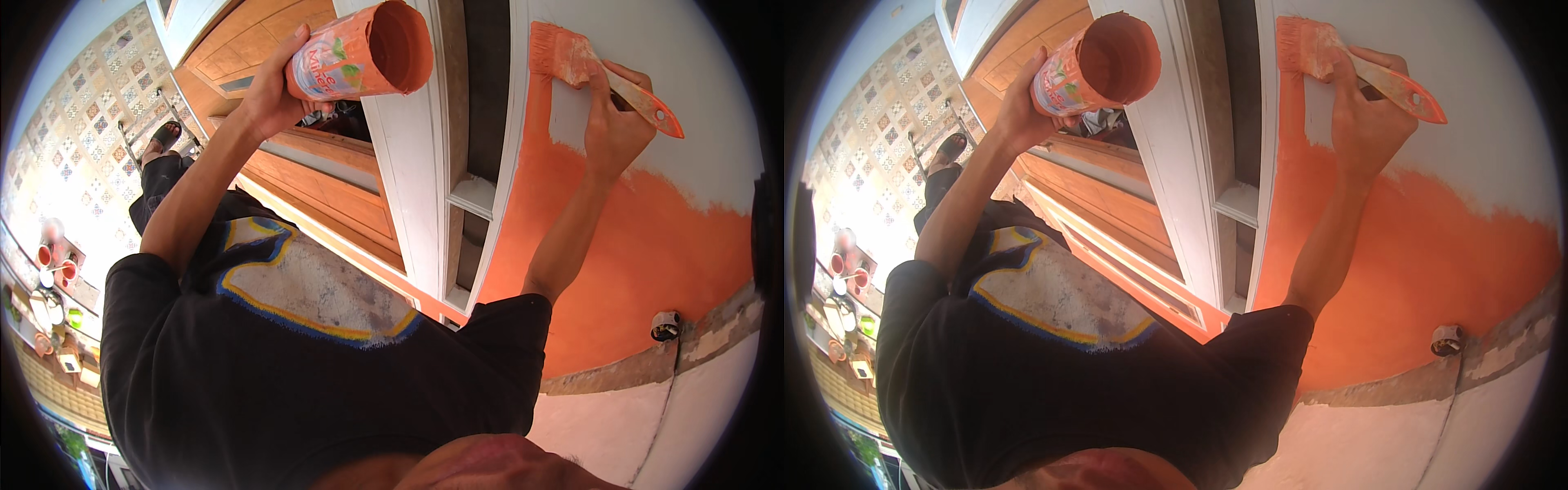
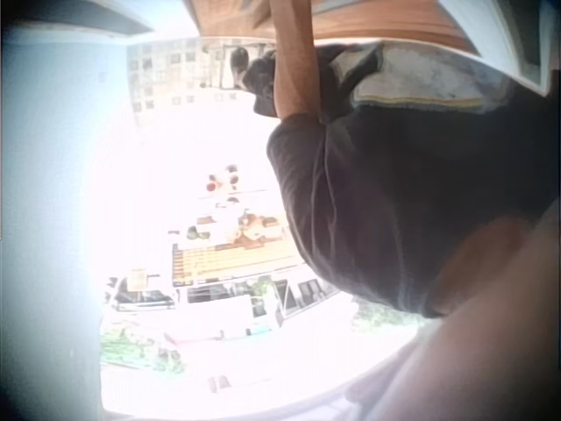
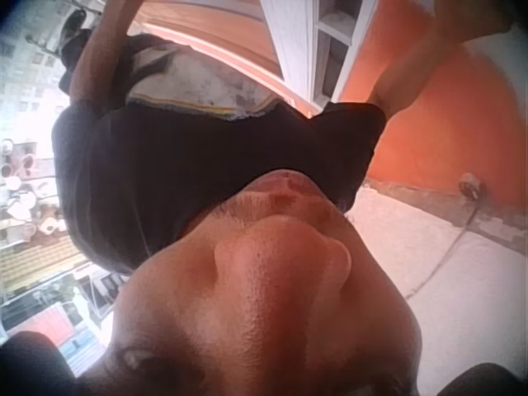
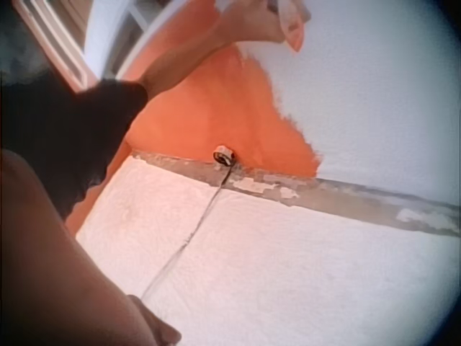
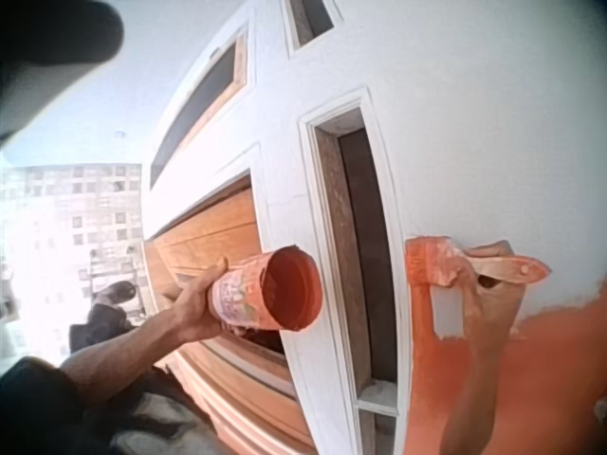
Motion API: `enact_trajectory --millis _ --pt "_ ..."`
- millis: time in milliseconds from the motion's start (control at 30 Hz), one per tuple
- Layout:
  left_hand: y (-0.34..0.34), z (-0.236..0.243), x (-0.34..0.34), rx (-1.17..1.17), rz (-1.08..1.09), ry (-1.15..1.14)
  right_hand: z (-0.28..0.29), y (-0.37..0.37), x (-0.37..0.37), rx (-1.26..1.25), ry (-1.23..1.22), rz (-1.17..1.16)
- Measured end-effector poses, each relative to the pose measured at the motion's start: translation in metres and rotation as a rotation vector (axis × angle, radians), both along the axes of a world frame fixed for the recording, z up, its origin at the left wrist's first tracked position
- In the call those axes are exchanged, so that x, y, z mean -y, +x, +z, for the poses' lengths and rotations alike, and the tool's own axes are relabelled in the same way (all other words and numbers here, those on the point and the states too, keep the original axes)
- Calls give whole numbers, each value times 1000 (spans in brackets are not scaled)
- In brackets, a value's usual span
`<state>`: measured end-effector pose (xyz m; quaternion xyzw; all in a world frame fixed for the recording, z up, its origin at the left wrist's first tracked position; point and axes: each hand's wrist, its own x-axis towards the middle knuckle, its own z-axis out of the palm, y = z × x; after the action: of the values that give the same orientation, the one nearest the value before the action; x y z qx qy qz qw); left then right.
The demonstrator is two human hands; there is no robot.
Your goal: The person paints a white ceiling with orange paint using a brush and a small container. They repeatedly dip the brush into the container and apply paint in broad strokes across the ceiling surface.
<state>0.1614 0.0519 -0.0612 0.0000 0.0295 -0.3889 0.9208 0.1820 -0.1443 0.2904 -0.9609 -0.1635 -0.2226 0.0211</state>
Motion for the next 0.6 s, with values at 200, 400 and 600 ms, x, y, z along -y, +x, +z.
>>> enact_trajectory --millis 200,400,600 --pt "1 -5 1 85 18 -132 4 3 2 -5 -1 2" --pt "-1 2 -1 8 10 -9 5 5 -1 -2 10 -30" --pt "2 3 -2 -9 11 -5 5 14 -2 -9 -22 -3"
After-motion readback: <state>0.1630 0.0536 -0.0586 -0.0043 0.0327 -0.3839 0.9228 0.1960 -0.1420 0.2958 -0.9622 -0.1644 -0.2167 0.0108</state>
